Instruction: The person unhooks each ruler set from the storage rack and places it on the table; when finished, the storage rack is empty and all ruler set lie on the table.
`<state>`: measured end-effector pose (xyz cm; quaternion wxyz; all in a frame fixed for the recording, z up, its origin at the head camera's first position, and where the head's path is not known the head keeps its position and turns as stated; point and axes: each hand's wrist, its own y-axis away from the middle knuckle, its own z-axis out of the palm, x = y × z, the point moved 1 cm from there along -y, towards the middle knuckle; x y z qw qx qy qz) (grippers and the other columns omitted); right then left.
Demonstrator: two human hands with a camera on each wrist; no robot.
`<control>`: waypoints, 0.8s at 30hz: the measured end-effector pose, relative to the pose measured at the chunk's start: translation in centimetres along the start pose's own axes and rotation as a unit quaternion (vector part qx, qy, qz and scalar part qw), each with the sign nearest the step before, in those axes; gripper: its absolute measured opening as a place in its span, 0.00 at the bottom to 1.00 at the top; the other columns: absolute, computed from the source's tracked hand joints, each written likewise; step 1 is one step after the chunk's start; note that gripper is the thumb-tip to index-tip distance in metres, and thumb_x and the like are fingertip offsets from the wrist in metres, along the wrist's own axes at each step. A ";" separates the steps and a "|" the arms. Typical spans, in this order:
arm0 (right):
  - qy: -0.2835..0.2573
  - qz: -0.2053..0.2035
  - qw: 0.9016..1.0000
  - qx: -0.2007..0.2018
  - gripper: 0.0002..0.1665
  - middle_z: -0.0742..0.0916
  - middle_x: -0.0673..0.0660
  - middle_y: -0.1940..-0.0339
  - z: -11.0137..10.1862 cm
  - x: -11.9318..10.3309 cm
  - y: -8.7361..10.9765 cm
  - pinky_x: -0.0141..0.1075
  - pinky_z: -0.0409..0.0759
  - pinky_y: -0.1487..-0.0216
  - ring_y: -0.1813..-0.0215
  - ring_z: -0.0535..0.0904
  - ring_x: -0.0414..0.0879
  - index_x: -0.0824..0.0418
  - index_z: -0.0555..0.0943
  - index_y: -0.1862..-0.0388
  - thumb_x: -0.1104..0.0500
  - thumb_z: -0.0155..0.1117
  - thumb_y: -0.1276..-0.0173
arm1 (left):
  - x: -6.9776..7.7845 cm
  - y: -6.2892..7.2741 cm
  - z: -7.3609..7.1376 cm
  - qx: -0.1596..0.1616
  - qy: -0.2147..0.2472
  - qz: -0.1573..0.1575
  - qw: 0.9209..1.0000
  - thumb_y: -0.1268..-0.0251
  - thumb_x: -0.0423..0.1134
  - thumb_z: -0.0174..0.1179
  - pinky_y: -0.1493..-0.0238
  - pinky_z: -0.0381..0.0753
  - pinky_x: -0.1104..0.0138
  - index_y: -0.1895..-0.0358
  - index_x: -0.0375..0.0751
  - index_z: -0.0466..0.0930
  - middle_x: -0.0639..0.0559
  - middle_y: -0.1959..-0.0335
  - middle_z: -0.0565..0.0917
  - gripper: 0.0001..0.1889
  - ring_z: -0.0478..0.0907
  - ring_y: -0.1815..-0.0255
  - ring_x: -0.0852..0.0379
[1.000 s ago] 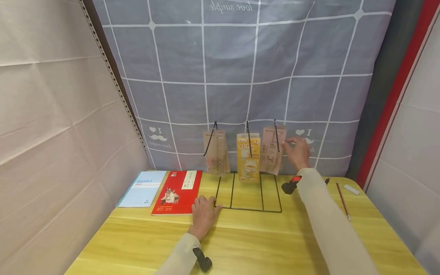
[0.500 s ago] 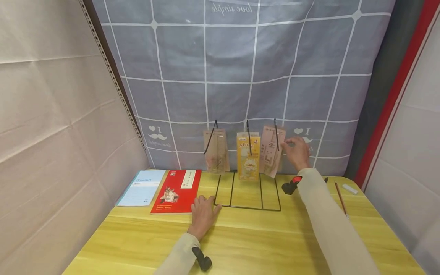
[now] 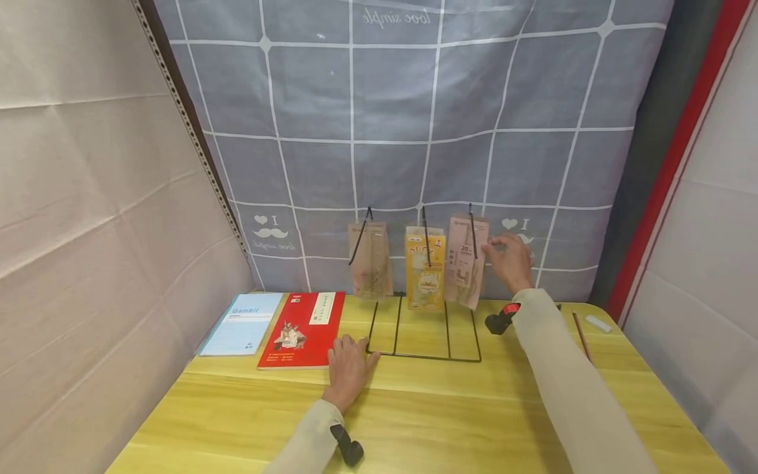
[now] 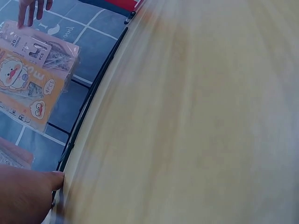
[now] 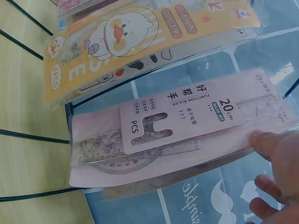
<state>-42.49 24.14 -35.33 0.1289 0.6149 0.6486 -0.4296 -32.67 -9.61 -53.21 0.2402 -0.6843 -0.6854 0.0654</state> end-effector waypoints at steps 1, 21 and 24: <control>0.000 0.002 1.000 -0.003 0.23 0.69 0.72 0.22 0.0 0.0 0.0 0.68 0.52 0.22 0.19 0.56 0.75 0.70 0.82 0.42 0.51 0.59 0.19 | 0.0 0.0 0.1 0.000 -0.001 0.000 1.000 0.36 0.58 0.70 0.63 0.51 0.63 0.44 0.47 0.89 0.49 0.66 0.73 0.24 0.57 0.67 0.52; 0.002 -0.013 0.999 -0.039 0.28 0.67 0.72 0.20 -1.2 -0.6 2.4 0.68 0.58 0.24 0.19 0.57 0.72 0.71 0.81 0.40 0.47 0.56 0.18 | -0.3 0.0 0.2 -0.009 -0.001 0.002 1.000 0.35 0.58 0.70 0.64 0.51 0.63 0.43 0.47 0.89 0.48 0.66 0.73 0.24 0.56 0.68 0.52; -0.003 -0.012 0.999 -0.046 0.29 0.66 0.72 0.20 -1.4 -0.6 2.8 0.68 0.57 0.24 0.18 0.55 0.72 0.71 0.80 0.39 0.46 0.55 0.18 | -0.2 0.0 0.0 -0.005 0.002 0.004 1.000 0.35 0.57 0.70 0.64 0.51 0.63 0.43 0.46 0.88 0.47 0.66 0.73 0.24 0.57 0.68 0.52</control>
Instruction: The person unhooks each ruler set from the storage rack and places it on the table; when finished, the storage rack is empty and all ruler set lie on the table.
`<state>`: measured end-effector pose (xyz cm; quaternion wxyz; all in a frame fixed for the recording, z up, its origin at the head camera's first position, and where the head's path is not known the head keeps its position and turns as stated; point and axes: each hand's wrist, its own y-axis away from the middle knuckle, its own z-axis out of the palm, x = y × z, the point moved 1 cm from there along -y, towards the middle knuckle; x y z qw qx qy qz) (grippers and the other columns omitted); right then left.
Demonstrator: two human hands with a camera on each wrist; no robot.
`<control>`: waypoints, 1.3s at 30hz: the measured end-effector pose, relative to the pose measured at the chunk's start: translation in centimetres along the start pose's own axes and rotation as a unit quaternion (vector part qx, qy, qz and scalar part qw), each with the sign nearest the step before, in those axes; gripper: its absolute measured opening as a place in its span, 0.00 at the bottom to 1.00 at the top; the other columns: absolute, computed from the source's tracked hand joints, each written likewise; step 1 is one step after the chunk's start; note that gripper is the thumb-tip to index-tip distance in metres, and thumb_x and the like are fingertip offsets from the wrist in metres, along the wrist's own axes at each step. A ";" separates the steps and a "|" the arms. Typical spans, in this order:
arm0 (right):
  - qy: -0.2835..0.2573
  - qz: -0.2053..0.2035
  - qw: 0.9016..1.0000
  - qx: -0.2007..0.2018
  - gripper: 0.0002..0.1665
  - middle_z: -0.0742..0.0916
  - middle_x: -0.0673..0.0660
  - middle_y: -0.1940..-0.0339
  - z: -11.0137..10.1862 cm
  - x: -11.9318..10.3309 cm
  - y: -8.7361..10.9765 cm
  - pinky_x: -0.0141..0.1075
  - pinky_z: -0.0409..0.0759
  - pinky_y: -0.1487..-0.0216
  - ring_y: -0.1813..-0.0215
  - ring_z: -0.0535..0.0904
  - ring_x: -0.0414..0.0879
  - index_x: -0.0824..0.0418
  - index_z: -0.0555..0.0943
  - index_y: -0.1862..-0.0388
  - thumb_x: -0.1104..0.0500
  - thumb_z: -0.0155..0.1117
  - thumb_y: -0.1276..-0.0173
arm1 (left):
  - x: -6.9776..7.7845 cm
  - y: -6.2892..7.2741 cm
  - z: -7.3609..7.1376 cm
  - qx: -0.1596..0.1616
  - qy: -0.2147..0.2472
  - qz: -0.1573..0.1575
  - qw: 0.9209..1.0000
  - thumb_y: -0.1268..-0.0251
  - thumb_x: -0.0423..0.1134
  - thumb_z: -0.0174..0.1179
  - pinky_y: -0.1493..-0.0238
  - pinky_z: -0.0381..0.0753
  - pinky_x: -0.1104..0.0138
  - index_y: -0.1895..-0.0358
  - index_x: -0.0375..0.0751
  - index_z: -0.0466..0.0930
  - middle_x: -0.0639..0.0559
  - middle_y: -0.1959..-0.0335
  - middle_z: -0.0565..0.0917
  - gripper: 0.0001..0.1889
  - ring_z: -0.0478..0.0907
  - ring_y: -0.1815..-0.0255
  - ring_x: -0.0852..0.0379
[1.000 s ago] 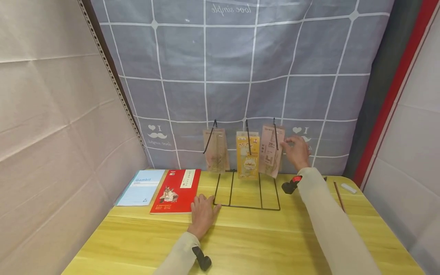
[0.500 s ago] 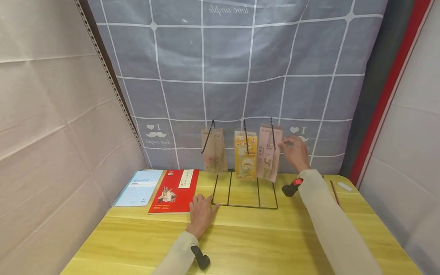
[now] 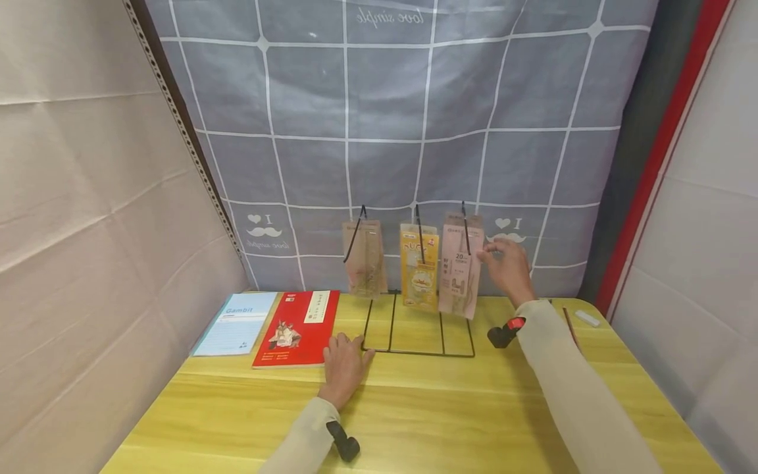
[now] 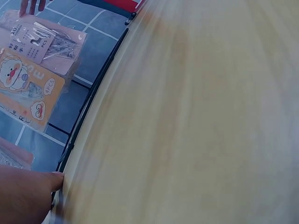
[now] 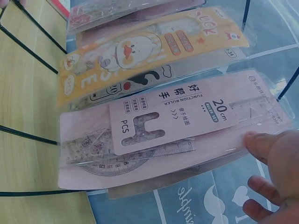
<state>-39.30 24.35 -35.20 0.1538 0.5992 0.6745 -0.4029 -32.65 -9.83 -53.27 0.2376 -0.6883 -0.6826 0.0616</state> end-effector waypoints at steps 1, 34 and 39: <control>-0.001 -0.001 1.000 -0.001 0.29 0.66 0.72 0.19 0.0 0.0 0.2 0.68 0.57 0.23 0.18 0.55 0.72 0.71 0.80 0.39 0.46 0.56 0.18 | 0.0 0.0 -0.1 0.001 -0.001 0.000 1.000 0.35 0.57 0.69 0.64 0.51 0.63 0.42 0.47 0.88 0.47 0.66 0.74 0.24 0.57 0.68 0.52; 0.008 -0.004 1.000 -0.020 0.30 0.66 0.72 0.19 -1.3 -1.3 4.6 0.71 0.53 0.24 0.17 0.52 0.74 0.70 0.81 0.44 0.43 0.56 0.19 | 0.0 0.0 -0.2 0.011 -0.022 0.005 1.000 0.36 0.58 0.70 0.64 0.53 0.63 0.42 0.50 0.89 0.48 0.68 0.72 0.24 0.57 0.69 0.52; 0.007 -0.006 1.000 -0.029 0.31 0.66 0.71 0.19 -1.4 -1.5 5.5 0.71 0.57 0.26 0.18 0.55 0.74 0.70 0.81 0.43 0.42 0.56 0.19 | 0.0 0.1 -0.3 0.004 -0.027 0.002 1.000 0.36 0.58 0.70 0.64 0.54 0.63 0.42 0.50 0.89 0.46 0.66 0.74 0.24 0.58 0.68 0.52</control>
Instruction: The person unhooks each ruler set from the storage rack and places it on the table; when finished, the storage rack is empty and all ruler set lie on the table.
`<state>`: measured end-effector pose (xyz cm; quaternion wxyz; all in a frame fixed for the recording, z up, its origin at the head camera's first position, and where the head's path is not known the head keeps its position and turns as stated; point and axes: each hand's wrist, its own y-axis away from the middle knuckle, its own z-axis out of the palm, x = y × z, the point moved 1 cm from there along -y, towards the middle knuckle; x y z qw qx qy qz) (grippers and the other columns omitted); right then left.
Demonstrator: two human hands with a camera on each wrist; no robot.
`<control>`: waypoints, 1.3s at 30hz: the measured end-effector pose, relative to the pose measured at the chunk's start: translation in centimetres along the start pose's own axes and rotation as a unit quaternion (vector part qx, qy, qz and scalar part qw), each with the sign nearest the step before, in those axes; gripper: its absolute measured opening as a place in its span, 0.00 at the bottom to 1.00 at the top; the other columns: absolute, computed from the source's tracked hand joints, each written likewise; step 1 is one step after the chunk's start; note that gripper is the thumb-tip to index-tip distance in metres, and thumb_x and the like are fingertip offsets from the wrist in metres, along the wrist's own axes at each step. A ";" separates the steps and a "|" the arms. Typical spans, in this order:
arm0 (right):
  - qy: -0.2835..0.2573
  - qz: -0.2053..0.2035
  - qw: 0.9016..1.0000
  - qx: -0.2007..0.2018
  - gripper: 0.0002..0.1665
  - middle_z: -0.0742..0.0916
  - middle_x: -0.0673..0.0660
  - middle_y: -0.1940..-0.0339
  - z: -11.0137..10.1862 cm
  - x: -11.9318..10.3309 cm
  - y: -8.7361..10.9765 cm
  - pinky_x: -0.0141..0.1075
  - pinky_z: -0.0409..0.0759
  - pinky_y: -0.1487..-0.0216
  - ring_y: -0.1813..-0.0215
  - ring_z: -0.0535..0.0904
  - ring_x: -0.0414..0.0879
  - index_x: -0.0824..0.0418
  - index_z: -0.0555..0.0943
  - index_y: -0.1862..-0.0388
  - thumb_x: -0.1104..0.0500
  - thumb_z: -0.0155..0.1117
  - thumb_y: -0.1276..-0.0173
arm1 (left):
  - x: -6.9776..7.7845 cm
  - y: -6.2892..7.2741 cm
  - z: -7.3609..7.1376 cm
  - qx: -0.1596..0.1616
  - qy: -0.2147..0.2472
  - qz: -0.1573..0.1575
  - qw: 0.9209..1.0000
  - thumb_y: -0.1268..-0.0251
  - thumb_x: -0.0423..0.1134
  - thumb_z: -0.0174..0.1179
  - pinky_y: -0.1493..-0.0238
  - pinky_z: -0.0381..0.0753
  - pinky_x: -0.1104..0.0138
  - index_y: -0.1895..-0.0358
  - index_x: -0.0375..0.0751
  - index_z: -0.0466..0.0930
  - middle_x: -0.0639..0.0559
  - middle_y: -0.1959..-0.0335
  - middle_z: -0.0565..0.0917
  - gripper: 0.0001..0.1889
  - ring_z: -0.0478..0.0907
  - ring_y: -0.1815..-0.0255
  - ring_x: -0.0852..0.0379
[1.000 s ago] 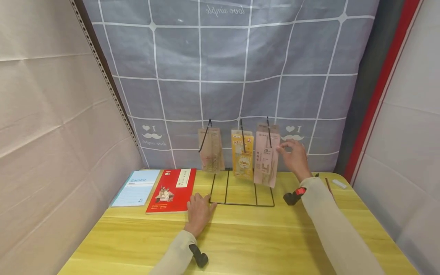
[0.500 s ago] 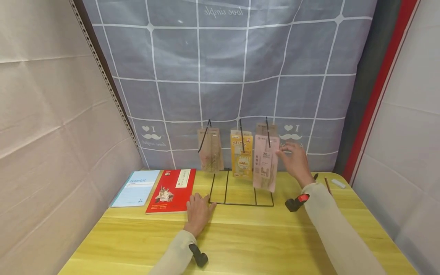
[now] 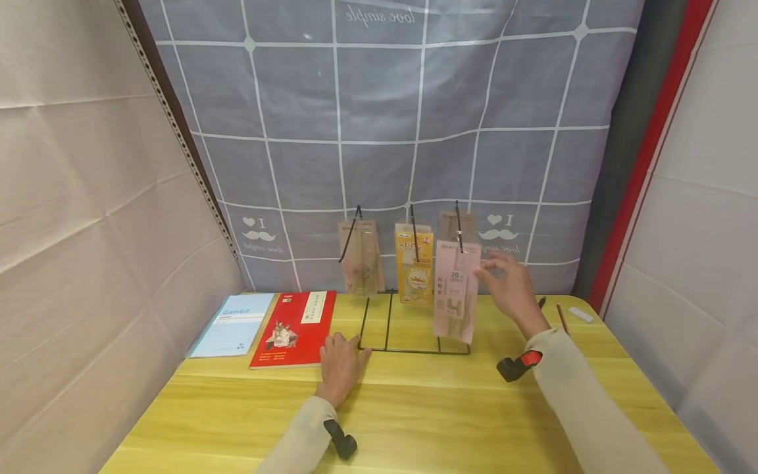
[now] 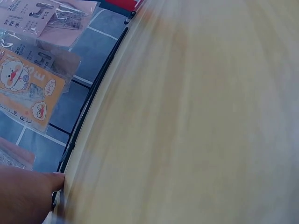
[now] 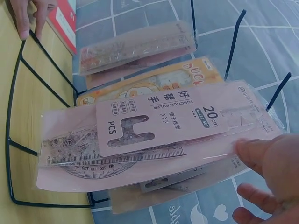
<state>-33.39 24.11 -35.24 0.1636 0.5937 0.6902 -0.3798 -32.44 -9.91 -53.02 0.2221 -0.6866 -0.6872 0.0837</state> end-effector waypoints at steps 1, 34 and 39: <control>0.001 0.000 1.000 -0.002 0.31 0.66 0.71 0.19 0.0 -0.1 0.2 0.71 0.58 0.26 0.19 0.55 0.74 0.70 0.81 0.42 0.42 0.56 0.19 | 0.0 0.0 0.0 0.000 0.000 -0.001 1.000 0.36 0.58 0.70 0.64 0.54 0.63 0.42 0.49 0.89 0.46 0.66 0.74 0.24 0.59 0.68 0.51; 0.007 -0.020 1.000 0.008 0.28 0.71 0.69 0.22 -1.0 -1.3 4.6 0.74 0.61 0.31 0.21 0.61 0.74 0.66 0.84 0.45 0.42 0.58 0.21 | 0.0 -0.1 0.1 -0.001 0.010 -0.002 1.000 0.36 0.57 0.70 0.64 0.51 0.63 0.41 0.49 0.88 0.46 0.67 0.73 0.25 0.57 0.69 0.51; 0.005 -0.021 1.000 0.005 0.28 0.71 0.69 0.22 -1.2 -1.6 5.4 0.73 0.63 0.32 0.21 0.61 0.74 0.65 0.84 0.44 0.42 0.58 0.20 | 0.0 -0.1 0.2 -0.001 0.010 -0.003 1.000 0.35 0.57 0.70 0.64 0.50 0.63 0.41 0.49 0.89 0.45 0.67 0.73 0.24 0.57 0.68 0.51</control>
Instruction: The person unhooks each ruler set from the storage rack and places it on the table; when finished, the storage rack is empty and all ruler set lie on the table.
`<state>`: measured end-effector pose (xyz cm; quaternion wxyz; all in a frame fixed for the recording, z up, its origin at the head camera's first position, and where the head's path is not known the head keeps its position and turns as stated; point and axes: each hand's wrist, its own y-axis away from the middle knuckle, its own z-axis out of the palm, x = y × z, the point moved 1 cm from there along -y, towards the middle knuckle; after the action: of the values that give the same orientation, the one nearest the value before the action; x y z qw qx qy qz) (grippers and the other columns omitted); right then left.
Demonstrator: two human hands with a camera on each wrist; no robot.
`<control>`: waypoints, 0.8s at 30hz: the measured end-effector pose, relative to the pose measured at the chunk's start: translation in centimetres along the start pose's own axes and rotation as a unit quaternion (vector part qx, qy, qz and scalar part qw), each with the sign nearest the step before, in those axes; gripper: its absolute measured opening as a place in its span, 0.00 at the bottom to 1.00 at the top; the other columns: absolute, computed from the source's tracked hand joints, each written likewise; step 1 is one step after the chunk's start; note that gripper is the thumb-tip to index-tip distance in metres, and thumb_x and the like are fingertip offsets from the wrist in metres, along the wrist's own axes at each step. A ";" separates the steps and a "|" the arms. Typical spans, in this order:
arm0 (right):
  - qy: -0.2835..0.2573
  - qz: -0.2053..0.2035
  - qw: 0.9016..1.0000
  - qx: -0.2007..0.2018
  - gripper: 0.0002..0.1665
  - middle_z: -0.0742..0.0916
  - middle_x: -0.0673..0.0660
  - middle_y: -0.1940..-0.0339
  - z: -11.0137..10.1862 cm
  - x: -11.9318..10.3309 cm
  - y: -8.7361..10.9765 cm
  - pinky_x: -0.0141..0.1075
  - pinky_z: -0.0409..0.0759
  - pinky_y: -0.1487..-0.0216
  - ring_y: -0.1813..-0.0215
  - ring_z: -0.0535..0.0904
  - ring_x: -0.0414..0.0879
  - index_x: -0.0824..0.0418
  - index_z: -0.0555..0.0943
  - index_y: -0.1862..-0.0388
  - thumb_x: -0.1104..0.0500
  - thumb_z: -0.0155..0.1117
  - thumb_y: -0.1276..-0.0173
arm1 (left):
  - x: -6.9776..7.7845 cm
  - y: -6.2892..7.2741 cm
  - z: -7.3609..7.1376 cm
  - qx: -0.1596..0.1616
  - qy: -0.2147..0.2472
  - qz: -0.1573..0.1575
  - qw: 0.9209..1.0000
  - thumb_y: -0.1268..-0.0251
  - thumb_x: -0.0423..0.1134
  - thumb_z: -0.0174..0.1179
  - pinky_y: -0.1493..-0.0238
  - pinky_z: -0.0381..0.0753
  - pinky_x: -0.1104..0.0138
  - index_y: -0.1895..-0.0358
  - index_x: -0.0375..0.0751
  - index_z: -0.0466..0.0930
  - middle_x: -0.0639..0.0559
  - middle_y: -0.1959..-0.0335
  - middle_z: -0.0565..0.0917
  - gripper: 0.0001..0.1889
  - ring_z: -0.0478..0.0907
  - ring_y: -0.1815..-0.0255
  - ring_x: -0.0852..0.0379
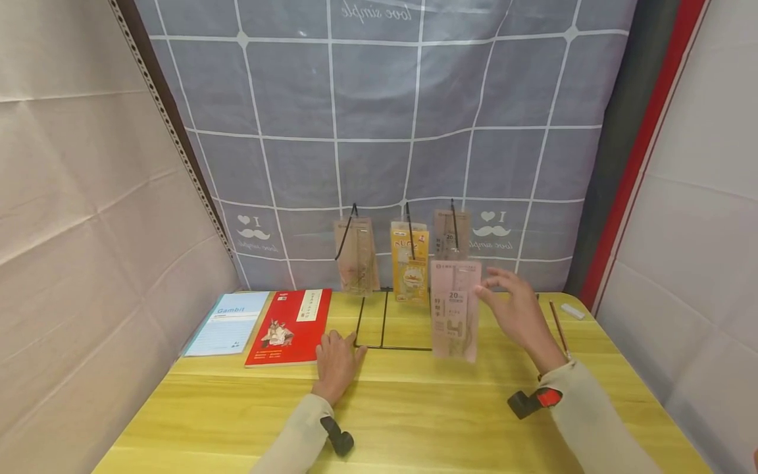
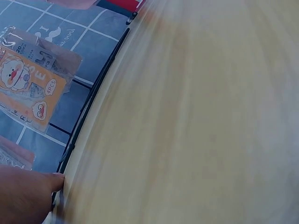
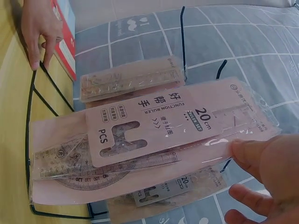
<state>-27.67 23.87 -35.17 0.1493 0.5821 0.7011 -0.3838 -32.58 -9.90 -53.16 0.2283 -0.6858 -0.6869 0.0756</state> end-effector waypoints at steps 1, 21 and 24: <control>0.000 -0.001 1.000 0.000 0.28 0.71 0.69 0.22 -0.1 -0.1 0.2 0.73 0.63 0.32 0.21 0.61 0.74 0.65 0.84 0.44 0.42 0.58 0.20 | 0.0 0.0 0.0 0.000 0.001 0.000 1.000 0.36 0.57 0.70 0.64 0.50 0.63 0.41 0.49 0.89 0.45 0.67 0.73 0.24 0.57 0.68 0.51; 0.025 -0.001 1.000 0.006 0.23 0.73 0.69 0.24 -3.5 0.5 4.9 0.73 0.68 0.41 0.26 0.66 0.73 0.64 0.85 0.46 0.46 0.61 0.21 | 0.0 0.0 -0.1 0.004 0.020 0.009 1.000 0.35 0.55 0.70 0.64 0.52 0.62 0.42 0.46 0.89 0.44 0.66 0.74 0.24 0.58 0.68 0.50; 0.025 0.008 1.000 0.006 0.23 0.72 0.69 0.23 -4.2 1.3 5.7 0.70 0.67 0.42 0.26 0.65 0.73 0.65 0.84 0.48 0.46 0.61 0.21 | 0.0 -0.1 0.1 0.012 0.017 0.010 1.000 0.36 0.56 0.71 0.64 0.52 0.62 0.42 0.46 0.89 0.44 0.66 0.73 0.24 0.58 0.68 0.50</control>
<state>-21.71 27.94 -35.28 0.1313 0.5977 0.6977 -0.3726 -32.67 -9.93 -53.21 0.2476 -0.6908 -0.6753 0.0740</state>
